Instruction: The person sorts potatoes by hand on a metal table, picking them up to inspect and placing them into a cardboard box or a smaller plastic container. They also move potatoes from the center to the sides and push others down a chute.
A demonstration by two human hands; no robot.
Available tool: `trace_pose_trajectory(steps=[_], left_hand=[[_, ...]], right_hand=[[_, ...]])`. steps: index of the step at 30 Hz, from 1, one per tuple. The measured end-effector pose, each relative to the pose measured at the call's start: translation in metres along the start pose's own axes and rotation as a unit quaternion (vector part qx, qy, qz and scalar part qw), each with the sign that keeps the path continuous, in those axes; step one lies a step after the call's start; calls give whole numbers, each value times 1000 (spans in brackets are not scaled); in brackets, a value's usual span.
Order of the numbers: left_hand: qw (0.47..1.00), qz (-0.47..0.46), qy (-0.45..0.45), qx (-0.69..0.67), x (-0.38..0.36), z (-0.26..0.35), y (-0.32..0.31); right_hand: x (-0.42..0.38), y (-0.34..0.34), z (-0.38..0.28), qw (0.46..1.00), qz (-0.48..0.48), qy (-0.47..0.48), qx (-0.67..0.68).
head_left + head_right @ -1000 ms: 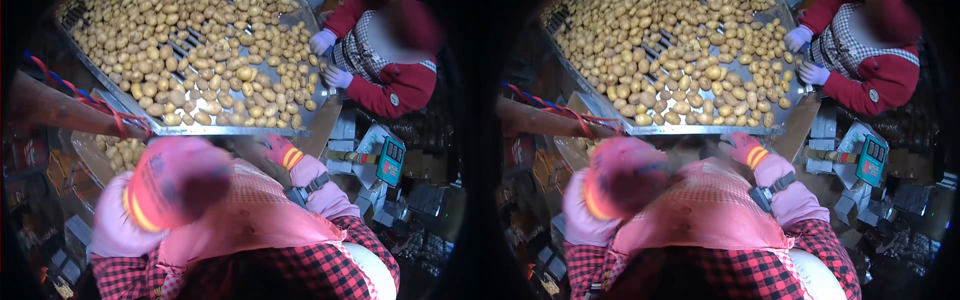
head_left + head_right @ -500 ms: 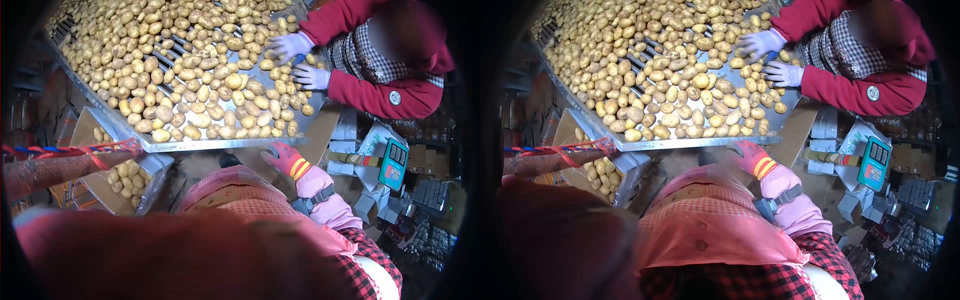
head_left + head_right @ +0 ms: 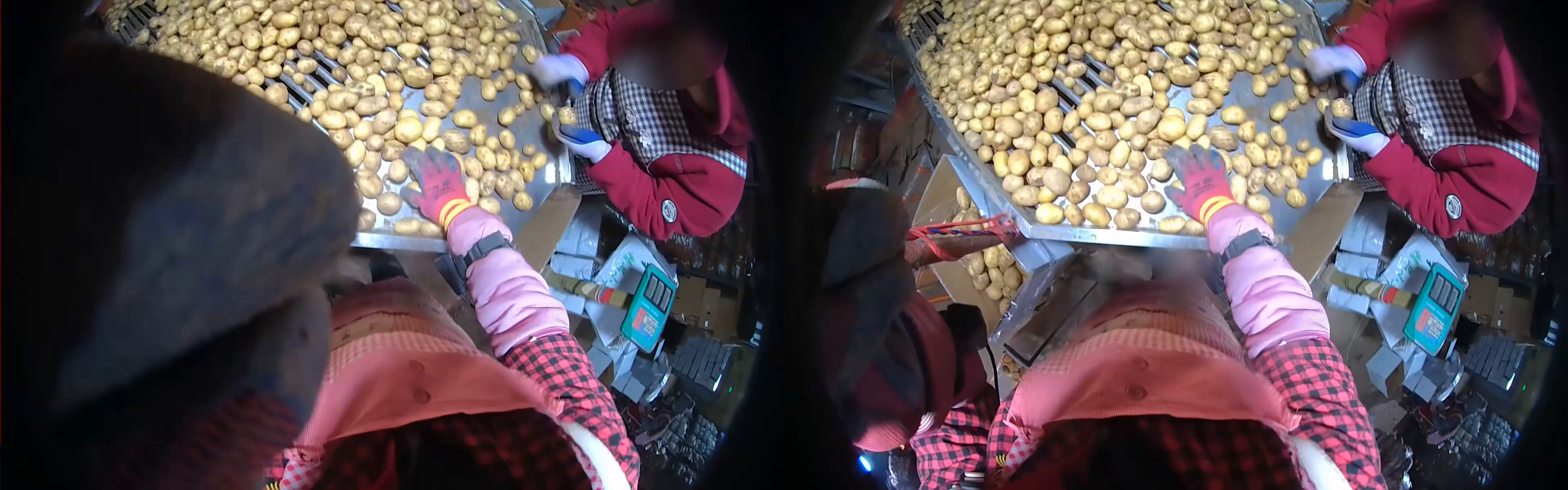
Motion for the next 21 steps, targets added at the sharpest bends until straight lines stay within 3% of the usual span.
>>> trace_pose_trajectory(steps=[1,4,6,7,10,11,13,14,16,18,19,20,21], left_hand=[[1000,4,-1,0,0,-1,0],[1000,7,-4,4,-1,-2,2],[1000,15,-9,0,-1,1,5],[1000,17,-12,0,-2,2,6],[998,43,-38,-13,-1,1,18],[996,62,-53,-21,-1,2,27],[985,137,-88,-51,-2,2,47],[975,185,-97,-71,-2,-3,52],[965,235,-48,-103,-3,-37,25],[974,144,163,-58,-30,-109,-50],[974,103,201,12,-58,-153,-92],[950,6,299,88,-88,-191,-134],[952,-63,236,186,-89,-182,-159]], right_hand=[[12,10,8,998,-22,-36,-46],[12,29,42,981,84,-159,-73],[-24,29,46,972,185,-143,-31],[-48,12,49,983,134,-124,-12],[-141,20,28,985,103,-104,92],[-177,10,30,979,74,-173,80],[-225,15,27,961,80,-207,167],[-238,27,22,943,39,-250,216],[-263,31,22,918,10,-298,260],[-292,13,35,915,26,-323,239],[-300,6,38,918,12,-324,228],[-304,1,42,921,0,-325,216],[-304,-4,48,924,-11,-324,205]])
Point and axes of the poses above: each hand's wrist, its own x-axis towards the middle knuckle, its own y-axis out of the back of the hand, z = x × y, the point moved 7 cm from there along x, towards the middle knuckle, and after that the axes turned 11 degrees about -x, right-handed, at the moved point
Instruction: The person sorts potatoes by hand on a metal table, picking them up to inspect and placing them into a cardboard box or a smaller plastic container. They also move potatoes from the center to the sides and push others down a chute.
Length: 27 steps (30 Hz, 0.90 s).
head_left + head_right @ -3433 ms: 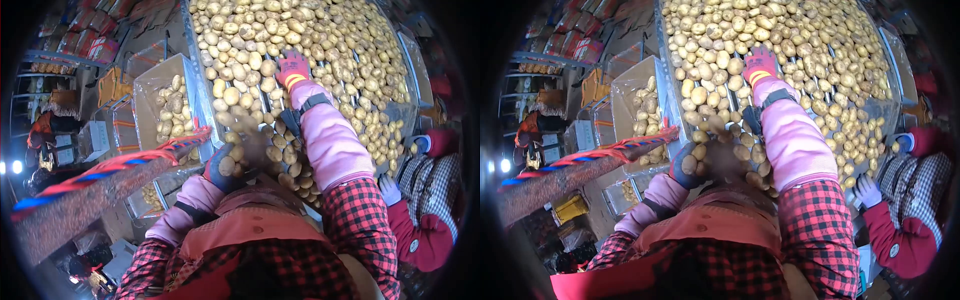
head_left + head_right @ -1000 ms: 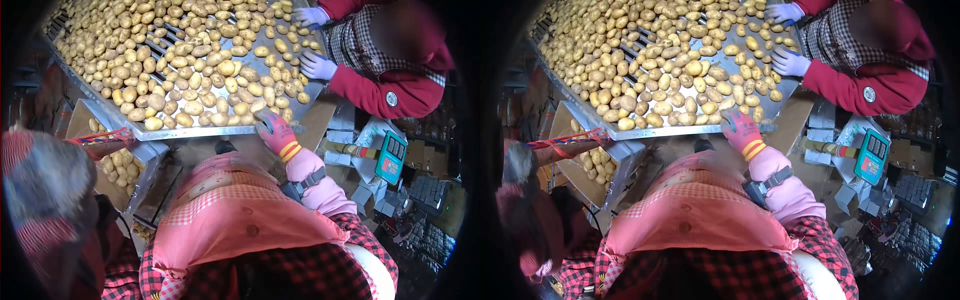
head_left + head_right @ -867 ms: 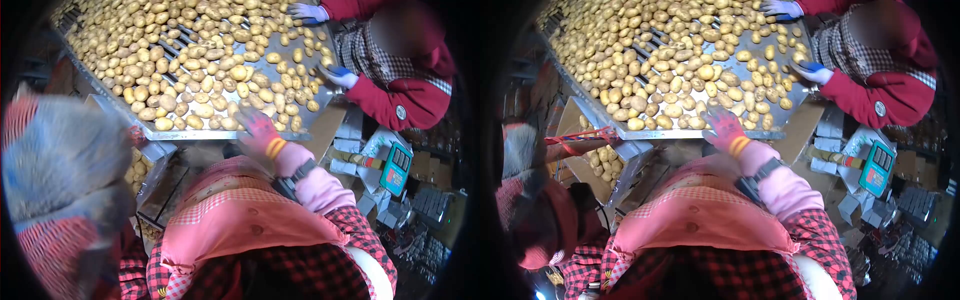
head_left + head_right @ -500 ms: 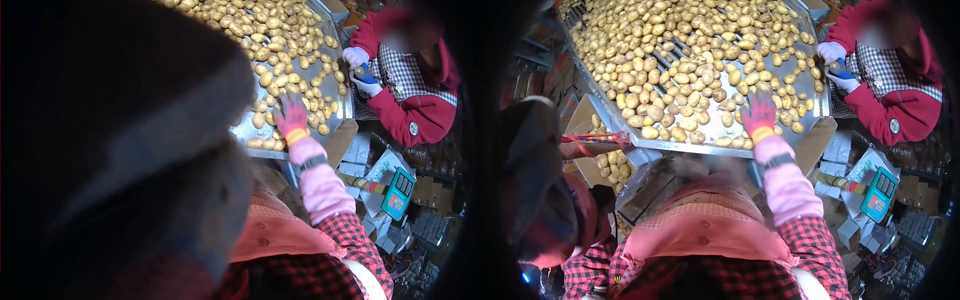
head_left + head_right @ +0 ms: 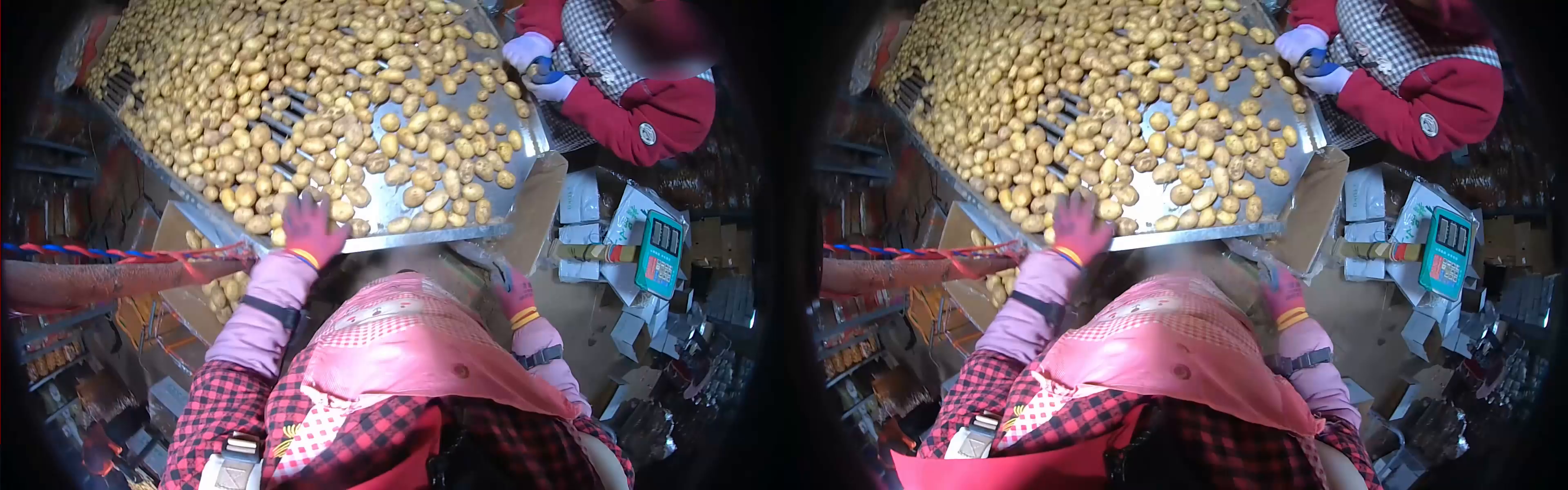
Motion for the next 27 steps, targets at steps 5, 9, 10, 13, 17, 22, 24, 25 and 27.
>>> trace_pose_trajectory(steps=[5,9,10,13,17,22,24,25,27], left_hand=[[981,-178,-14,-81,34,55,-37],[987,-105,-99,-68,26,33,-17],[991,-83,-35,-94,21,18,-14],[999,-37,-32,-21,-17,-11,-11],[997,-66,31,12,-17,-4,-22],[999,-39,35,-6,-17,10,-26],[998,-52,34,-28,-23,8,-22],[997,-57,29,-45,-23,4,-21],[996,9,19,-88,-20,4,-4]], right_hand=[[39,-3,-8,994,-6,101,-36],[80,9,-28,978,-15,153,-139],[88,6,-36,975,-47,169,-138],[102,3,-57,957,-124,207,-160],[102,2,-58,940,-132,247,-192],[116,-1,-63,936,-132,247,-212],[120,10,-86,937,-205,213,-189],[126,16,-103,946,-122,258,-151],[135,18,-130,937,44,338,-74]])
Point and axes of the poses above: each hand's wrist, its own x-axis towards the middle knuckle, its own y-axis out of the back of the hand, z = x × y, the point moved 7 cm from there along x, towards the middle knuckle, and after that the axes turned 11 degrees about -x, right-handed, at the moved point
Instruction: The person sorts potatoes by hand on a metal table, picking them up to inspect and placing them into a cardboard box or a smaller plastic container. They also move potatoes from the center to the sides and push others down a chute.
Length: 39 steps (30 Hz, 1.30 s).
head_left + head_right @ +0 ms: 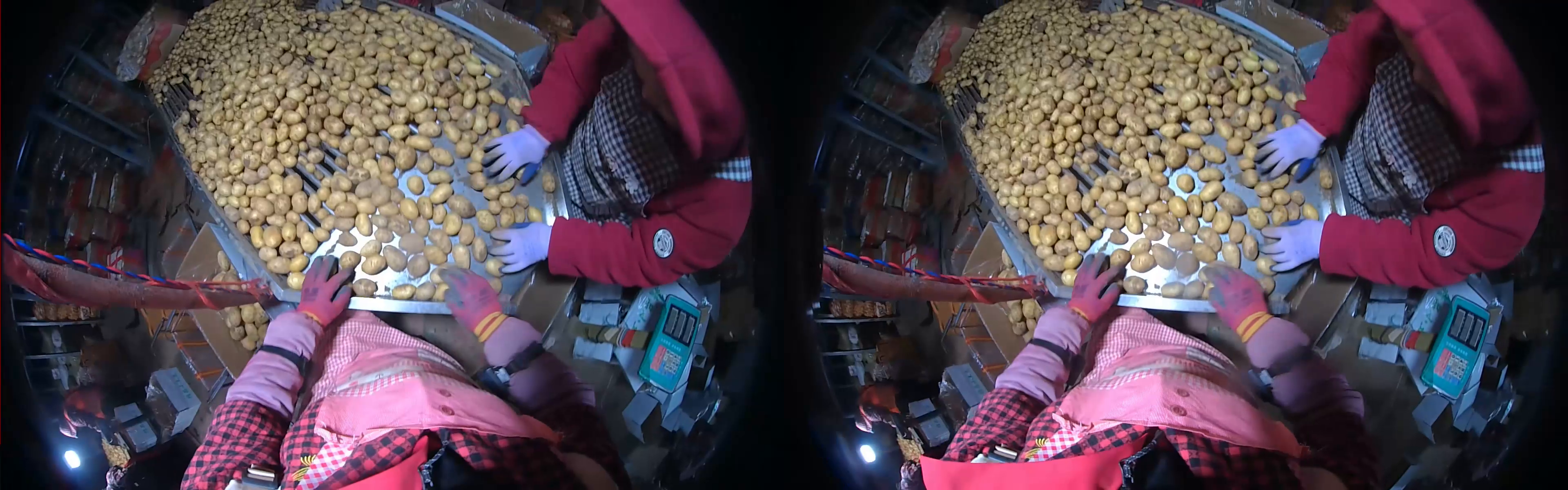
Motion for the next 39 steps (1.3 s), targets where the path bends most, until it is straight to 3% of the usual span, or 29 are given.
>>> trace_pose_trajectory(steps=[2,4,7,8,9,10,11,15,18,21,24,25,27,30,33,38,39], left_hand=[[996,75,-5,-43,-5,-9,13],[994,109,28,9,-4,-16,26],[981,140,86,102,2,-40,40],[978,136,105,121,7,-44,48],[974,131,126,139,8,-51,56],[972,125,130,148,9,-58,59],[972,119,134,154,10,-65,60],[975,118,131,136,13,-73,61],[977,116,140,112,13,-74,67],[978,109,144,103,16,-72,70],[979,109,148,87,21,-77,71],[971,107,108,186,11,-102,43],[977,150,97,115,1,-115,33],[980,164,100,56,-4,-111,37],[982,134,127,46,2,-98,52],[981,123,139,53,10,-100,58],[981,121,139,56,12,-97,60]], right_hand=[[27,-14,-22,998,41,-2,-39],[62,-7,-61,999,-22,26,43],[104,-29,-72,991,71,109,-41],[142,-52,-54,981,-182,14,-72],[150,-23,-41,998,-26,10,-55],[160,-17,-19,992,44,6,-122],[178,-32,21,979,-102,-67,-161],[213,17,111,964,-19,-201,-174],[258,34,95,969,136,-113,-174],[324,13,21,983,26,-27,-177],[424,10,-67,982,47,67,-171],[459,12,-100,977,107,110,-148],[517,29,-182,965,131,173,-149],[583,22,-263,953,39,205,-218],[585,-27,-274,910,-189,197,-311],[528,-48,-231,892,-72,266,-358],[515,-55,-209,911,-122,232,-318]])
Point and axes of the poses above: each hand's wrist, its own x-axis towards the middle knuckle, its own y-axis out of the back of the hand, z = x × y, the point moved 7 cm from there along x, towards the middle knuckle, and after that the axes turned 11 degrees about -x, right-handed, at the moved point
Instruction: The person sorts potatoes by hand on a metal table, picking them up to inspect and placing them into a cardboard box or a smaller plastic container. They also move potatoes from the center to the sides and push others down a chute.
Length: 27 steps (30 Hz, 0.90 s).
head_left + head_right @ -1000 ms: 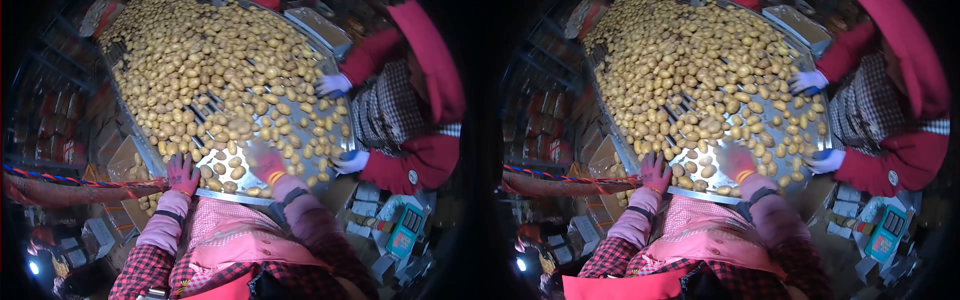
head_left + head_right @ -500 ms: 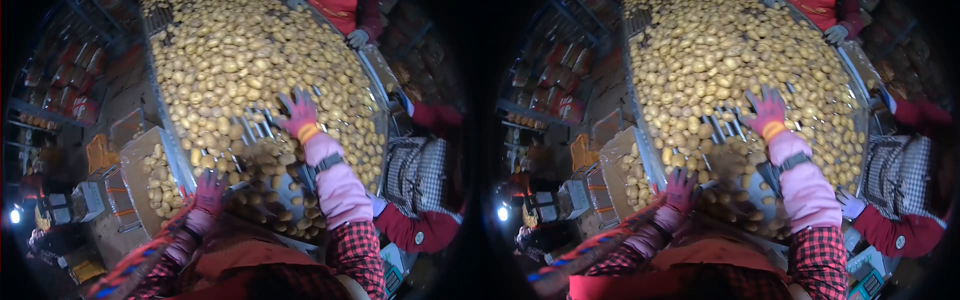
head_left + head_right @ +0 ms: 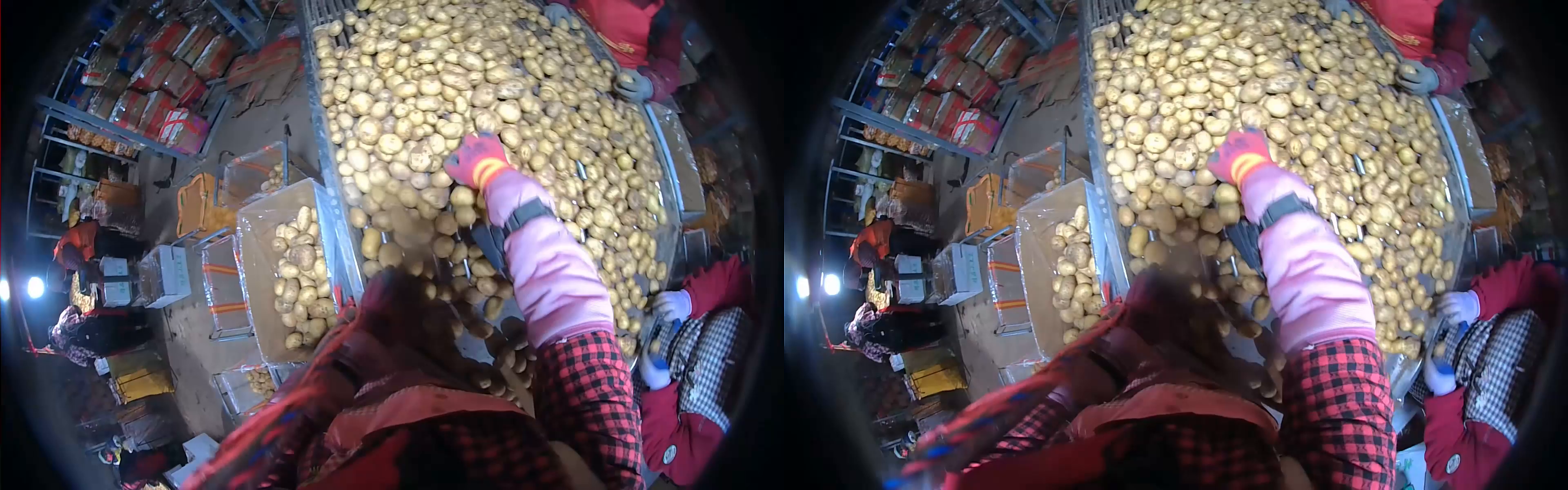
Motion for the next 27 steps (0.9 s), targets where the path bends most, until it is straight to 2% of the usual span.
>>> trace_pose_trajectory(steps=[1,3,4,5,7,9,11,12,13,15,16,17,18,21,22,23,24,27], left_hand=[[1000,0,1,1,1,3,2],[1000,2,0,9,3,15,12],[1000,11,-5,17,2,20,16],[1000,9,-8,20,1,20,13],[999,21,-21,31,-3,22,11],[999,16,-8,33,1,22,13],[998,37,-6,48,-1,30,13],[997,64,14,31,7,35,13],[993,110,-4,33,17,42,14],[984,175,-10,31,59,51,8],[986,166,-9,19,89,63,13],[986,143,-24,78,119,57,-1],[996,84,30,-27,151,61,-3],[997,-40,71,1,172,113,-26],[999,27,-21,-42,164,114,-42],[998,-29,-47,-8,150,126,-56],[997,-17,-79,-5,130,138,-62],[988,-34,-152,-18,88,152,-67]], right_hand=[[-19,-18,8,997,-43,-17,60],[-89,-19,22,999,-24,-26,-7],[-115,-39,37,991,44,-50,117],[-145,-49,49,979,104,-97,149],[-191,-99,66,964,164,-119,174],[-251,-134,80,924,195,-182,275],[-311,-150,66,957,47,-223,182],[-335,-151,53,960,56,-223,162],[-358,-151,39,962,63,-225,141],[-411,-154,6,948,113,-229,192],[-436,-150,-11,940,147,-233,200],[-460,-145,-25,932,169,-228,225],[-485,-140,-38,923,192,-222,249],[-542,-176,-66,918,120,-244,288],[-544,-176,-67,923,92,-238,288],[-546,-171,-68,927,64,-229,291],[-546,-170,-71,929,36,-221,294],[-537,-176,-65,930,155,-255,213]])
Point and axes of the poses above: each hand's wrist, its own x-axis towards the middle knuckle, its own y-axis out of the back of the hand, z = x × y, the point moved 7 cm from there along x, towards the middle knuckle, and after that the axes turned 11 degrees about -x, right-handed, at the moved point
